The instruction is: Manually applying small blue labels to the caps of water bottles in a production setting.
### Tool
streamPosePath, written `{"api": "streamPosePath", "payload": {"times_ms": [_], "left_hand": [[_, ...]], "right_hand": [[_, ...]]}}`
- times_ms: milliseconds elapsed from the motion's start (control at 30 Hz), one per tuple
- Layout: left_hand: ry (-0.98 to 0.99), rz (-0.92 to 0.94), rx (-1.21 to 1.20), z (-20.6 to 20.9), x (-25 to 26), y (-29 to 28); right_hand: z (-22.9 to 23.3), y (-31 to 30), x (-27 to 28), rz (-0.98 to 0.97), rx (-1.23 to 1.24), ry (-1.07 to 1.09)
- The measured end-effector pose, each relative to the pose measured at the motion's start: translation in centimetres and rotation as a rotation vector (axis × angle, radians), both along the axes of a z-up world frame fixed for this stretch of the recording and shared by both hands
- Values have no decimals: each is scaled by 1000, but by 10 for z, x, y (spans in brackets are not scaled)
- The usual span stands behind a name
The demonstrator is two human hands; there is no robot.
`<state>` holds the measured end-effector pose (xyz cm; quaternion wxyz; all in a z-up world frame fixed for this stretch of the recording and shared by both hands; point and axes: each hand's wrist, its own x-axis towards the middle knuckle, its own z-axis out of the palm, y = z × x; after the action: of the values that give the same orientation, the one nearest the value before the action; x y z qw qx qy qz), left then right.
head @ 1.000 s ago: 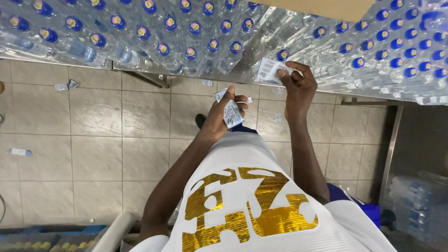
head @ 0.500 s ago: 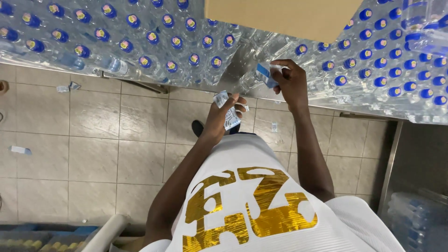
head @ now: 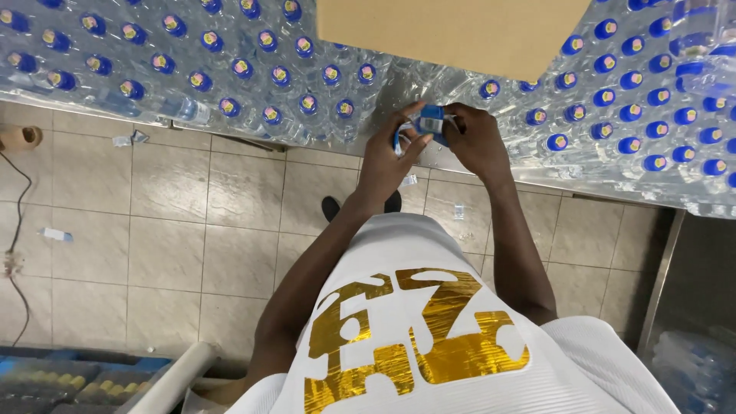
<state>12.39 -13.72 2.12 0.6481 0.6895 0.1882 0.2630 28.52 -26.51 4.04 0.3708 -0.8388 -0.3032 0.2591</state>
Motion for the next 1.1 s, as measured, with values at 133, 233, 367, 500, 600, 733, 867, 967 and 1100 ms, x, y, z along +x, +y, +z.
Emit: {"api": "streamPosePath", "payload": {"times_ms": [133, 233, 367, 500, 600, 733, 867, 967, 1100], "left_hand": [[55, -8, -129, 2, 3, 7], [58, 24, -130, 17, 3, 11], [131, 13, -183, 8, 6, 11], [199, 50, -209, -6, 12, 10], [262, 81, -230, -7, 12, 11], [261, 91, -253, -12, 16, 16], [282, 83, -190, -27, 22, 17], [302, 85, -179, -27, 21, 20], [355, 67, -270, -56, 1, 30]], "right_hand": [[23, 2, -3, 35, -15, -7], [13, 8, 3, 51, -7, -69], [7, 21, 2, 88, -53, -101], [8, 30, 2, 102, -104, -158], [10, 25, -9, 91, 228, -291], [-1, 7, -12, 243, 489, -286], [-26, -5, -16, 263, 424, -105], [-44, -4, -17, 245, 467, -151], [-55, -3, -23, 210, 438, -173]]}}
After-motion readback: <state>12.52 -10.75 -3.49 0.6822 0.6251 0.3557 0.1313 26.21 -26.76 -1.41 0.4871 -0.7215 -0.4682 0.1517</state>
